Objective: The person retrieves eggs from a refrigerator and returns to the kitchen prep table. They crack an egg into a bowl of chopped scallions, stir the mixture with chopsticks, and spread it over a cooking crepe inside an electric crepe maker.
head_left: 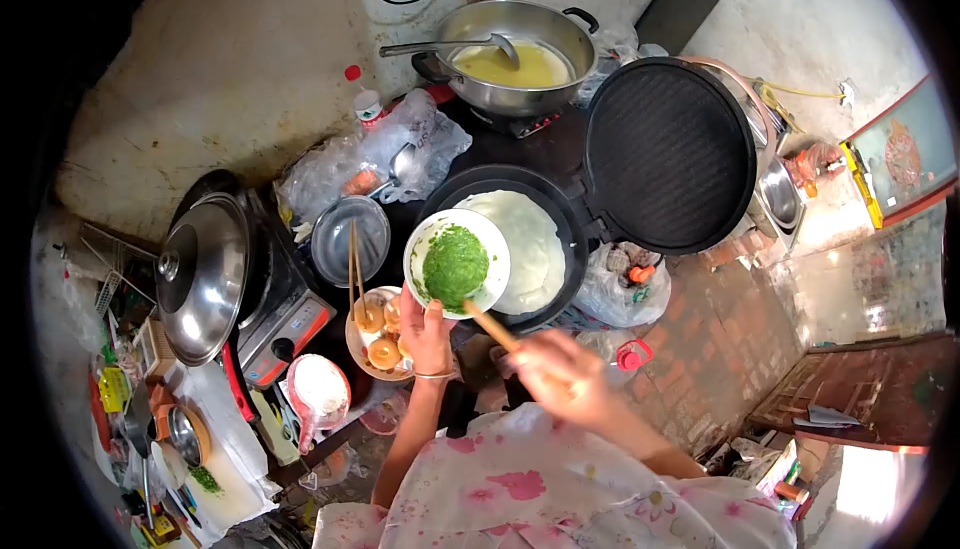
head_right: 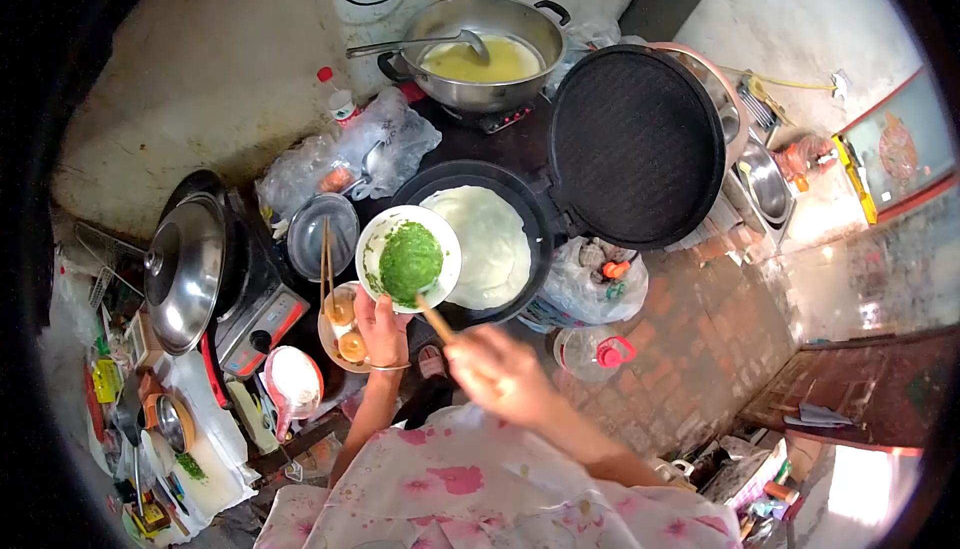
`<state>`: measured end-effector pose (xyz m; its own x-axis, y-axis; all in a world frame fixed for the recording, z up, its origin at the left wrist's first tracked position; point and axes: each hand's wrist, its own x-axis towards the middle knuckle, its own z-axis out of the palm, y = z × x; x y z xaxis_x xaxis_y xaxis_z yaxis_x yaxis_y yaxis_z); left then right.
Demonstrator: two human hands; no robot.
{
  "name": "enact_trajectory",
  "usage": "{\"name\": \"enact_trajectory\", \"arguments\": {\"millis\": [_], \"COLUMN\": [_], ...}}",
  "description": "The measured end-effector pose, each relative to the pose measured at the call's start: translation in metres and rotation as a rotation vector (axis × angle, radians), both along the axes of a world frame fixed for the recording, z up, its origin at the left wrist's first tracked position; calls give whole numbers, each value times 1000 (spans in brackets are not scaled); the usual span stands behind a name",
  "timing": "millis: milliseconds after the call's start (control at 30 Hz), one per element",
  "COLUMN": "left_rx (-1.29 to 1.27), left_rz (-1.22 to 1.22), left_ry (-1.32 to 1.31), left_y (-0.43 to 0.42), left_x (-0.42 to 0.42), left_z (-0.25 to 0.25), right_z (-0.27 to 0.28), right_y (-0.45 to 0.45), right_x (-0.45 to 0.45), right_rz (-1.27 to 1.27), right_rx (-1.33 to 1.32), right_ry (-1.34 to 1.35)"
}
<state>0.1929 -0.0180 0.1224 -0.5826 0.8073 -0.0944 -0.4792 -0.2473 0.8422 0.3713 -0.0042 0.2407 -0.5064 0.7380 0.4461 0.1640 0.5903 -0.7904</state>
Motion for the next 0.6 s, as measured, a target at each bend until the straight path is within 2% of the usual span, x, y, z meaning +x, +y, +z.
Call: {"name": "enact_trajectory", "arguments": {"millis": [100, 167, 233, 267, 367, 400, 500, 533, 600], "left_rx": [15, -3, -12, -21, -23, -23, -2, 23, 40], "left_rz": [-35, -28, -61, -63, -63, -67, -98, -110, -120], "left_ry": [-89, -77, -89, -72, -89, -89, -134, -154, -177], "left_y": [-3, -3, -8, -7, -7, -7, -8, -8, -11], "left_x": [2, 2, 0, -1, 2, 2, 0, -1, -2], "left_z": [0, 4, 5, 5, -3, -4, -5, -5, -7], "right_z": [10, 22, 31, 23, 6, 16, 28, 33, 30], "right_y": [13, 33, 38, 33, 2, 3, 29, 36, 33], "right_x": [-15, -2, 15, 23, -5, -11, 0, 7, 12], "right_rz": [20, -87, -175, -108, -70, -54, -107, -168, -136], "right_rx": [-93, 28, -29, -74, 12, -54, 45, 123, 21], "right_ry": [66, 48, -115, -89, 35, -87, 18, -129, -174]}}
